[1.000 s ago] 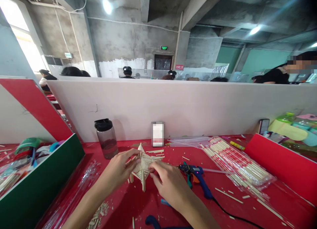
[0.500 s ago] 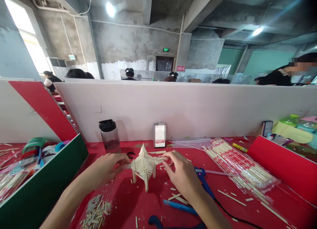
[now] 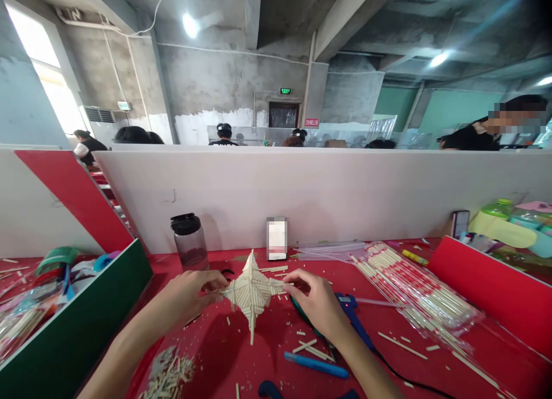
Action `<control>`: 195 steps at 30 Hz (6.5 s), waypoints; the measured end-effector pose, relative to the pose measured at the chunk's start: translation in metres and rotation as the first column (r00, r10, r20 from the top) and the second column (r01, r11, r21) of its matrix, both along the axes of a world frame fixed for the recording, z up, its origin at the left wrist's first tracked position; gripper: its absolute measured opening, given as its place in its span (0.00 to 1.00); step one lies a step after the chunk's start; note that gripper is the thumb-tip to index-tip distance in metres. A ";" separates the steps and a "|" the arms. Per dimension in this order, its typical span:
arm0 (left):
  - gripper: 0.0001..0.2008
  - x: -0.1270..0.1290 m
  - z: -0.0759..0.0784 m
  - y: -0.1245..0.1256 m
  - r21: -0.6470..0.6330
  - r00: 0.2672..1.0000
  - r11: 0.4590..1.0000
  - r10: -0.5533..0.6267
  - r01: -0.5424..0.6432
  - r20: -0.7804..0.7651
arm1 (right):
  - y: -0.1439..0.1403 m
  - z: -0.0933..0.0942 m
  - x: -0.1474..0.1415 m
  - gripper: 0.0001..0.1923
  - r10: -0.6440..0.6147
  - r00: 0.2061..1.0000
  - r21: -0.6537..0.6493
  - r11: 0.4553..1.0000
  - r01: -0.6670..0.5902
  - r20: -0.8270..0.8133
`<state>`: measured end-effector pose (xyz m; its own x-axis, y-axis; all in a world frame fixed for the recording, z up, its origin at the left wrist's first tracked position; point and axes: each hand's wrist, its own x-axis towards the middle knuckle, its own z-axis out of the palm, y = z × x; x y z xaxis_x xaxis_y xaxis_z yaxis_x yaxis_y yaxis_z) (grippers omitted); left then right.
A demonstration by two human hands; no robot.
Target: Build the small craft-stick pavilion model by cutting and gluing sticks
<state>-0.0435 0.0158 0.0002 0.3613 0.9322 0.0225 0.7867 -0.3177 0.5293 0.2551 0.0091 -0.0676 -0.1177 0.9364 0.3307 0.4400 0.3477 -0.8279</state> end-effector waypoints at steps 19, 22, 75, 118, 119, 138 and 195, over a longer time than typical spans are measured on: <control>0.18 -0.006 0.005 0.005 0.115 0.958 0.992 0.015 -0.050 0.288 | 0.002 0.018 0.028 0.17 0.050 0.962 -0.046 0.997 -0.065 -0.270; 0.18 -0.004 0.006 0.003 0.090 0.936 0.994 0.030 -0.065 0.349 | 0.003 0.017 0.032 0.18 0.075 0.928 -0.077 0.991 -0.110 -0.366; 0.25 0.026 -0.023 0.008 0.221 0.957 0.951 0.162 -0.217 0.240 | 0.002 0.017 0.024 0.23 -0.166 0.985 0.079 0.983 0.168 -0.039; 0.19 0.022 -0.013 0.005 0.212 0.889 0.972 -0.003 -0.106 0.458 | 0.013 0.002 0.038 0.20 0.043 0.857 -0.025 0.998 -0.066 -0.514; 0.19 0.022 -0.013 0.005 0.211 0.890 0.972 -0.002 -0.106 0.455 | 0.012 0.003 0.038 0.20 0.044 0.864 -0.015 0.998 -0.060 -0.501; 0.26 0.023 -0.013 0.002 0.176 0.925 0.977 0.046 -0.121 0.378 | 0.006 0.009 0.032 0.26 -0.022 0.952 -0.105 0.994 -0.011 -0.304; 0.18 0.024 -0.015 0.008 0.180 0.887 0.976 0.027 -0.123 0.462 | 0.011 0.011 0.034 0.17 -0.028 0.954 -0.014 1.000 0.025 -0.300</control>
